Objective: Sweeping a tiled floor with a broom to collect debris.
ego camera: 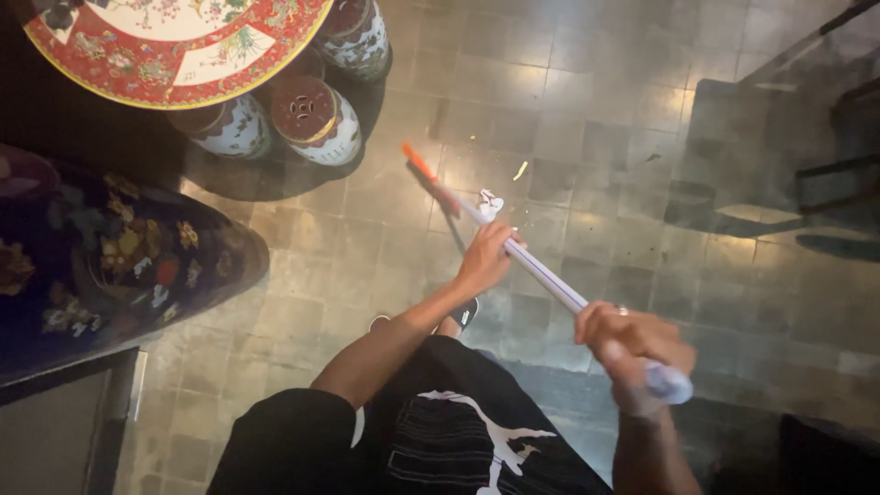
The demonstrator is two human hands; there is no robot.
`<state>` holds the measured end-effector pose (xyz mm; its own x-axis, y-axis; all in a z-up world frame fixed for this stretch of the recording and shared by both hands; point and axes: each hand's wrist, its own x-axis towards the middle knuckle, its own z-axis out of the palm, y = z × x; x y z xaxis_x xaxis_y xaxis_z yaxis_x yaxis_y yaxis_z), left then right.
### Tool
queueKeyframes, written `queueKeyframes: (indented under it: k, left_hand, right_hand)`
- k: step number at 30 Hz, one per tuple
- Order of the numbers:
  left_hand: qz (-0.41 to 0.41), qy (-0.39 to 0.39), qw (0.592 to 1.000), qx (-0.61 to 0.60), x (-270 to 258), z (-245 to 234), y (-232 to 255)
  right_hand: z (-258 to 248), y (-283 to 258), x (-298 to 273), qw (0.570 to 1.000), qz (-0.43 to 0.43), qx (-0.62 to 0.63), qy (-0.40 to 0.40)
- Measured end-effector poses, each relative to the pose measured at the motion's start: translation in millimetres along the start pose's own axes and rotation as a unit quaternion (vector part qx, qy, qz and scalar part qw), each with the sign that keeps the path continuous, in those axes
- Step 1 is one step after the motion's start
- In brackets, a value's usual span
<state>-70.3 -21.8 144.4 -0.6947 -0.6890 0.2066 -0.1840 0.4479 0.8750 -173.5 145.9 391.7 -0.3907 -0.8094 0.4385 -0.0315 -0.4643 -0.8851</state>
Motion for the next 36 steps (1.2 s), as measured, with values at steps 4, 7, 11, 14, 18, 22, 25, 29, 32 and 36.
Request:
queueKeyframes:
  k: [4, 7, 11, 14, 18, 22, 25, 29, 32, 36]
  left_hand:
    - [0.042, -0.025, 0.999, -0.015, -20.1, -3.8, 1.1]
    - [-0.01, -0.101, 0.994, 0.032, -32.1, 12.3, -21.4]
    - [-0.044, -0.139, 0.989, -0.012, -37.9, 46.9, -74.5]
    - [-0.011, -0.151, 0.987, -0.055, -23.8, 72.1, -112.3]
    - [-0.018, -0.162, 0.984, -0.07, 1.3, 77.2, -130.6]
    - [0.052, -0.102, 0.992, -0.045, 21.3, 36.9, -102.2]
    - [0.044, -0.111, 0.993, 0.0, 27.3, -13.8, -49.8]
    - [0.017, -0.149, 0.982, -0.117, 28.6, -82.9, 41.0]
    - [0.023, -0.156, 0.975, -0.155, 17.8, -105.5, 57.0]
    - [0.127, -0.079, 0.967, -0.205, 37.0, -133.3, 52.7]
  right_hand:
    - [-8.8, -6.7, 11.7, 0.997, 0.018, 0.044, 0.058]
    - [-17.7, 15.5, 16.7, 0.987, 0.055, 0.05, 0.142]
    - [-9.1, 54.7, 9.1, 0.974, 0.11, 0.02, 0.195]
    - [15.8, 57.2, 13.8, 0.977, 0.123, -0.072, 0.159]
    - [36.1, 63.1, 22.9, 0.971, 0.101, -0.208, 0.062]
    - [57.2, 70.3, 38.1, 0.983, 0.041, -0.177, 0.028]
    - [70.4, 76.4, 44.6, 0.986, -0.002, -0.164, 0.024]
    - [86.4, 80.8, 56.5, 0.972, -0.001, -0.226, 0.059]
    - [107.1, 74.4, 67.2, 0.953, -0.004, -0.293, 0.076]
    - [142.8, 80.8, 91.8, 0.925, 0.015, -0.361, 0.121]
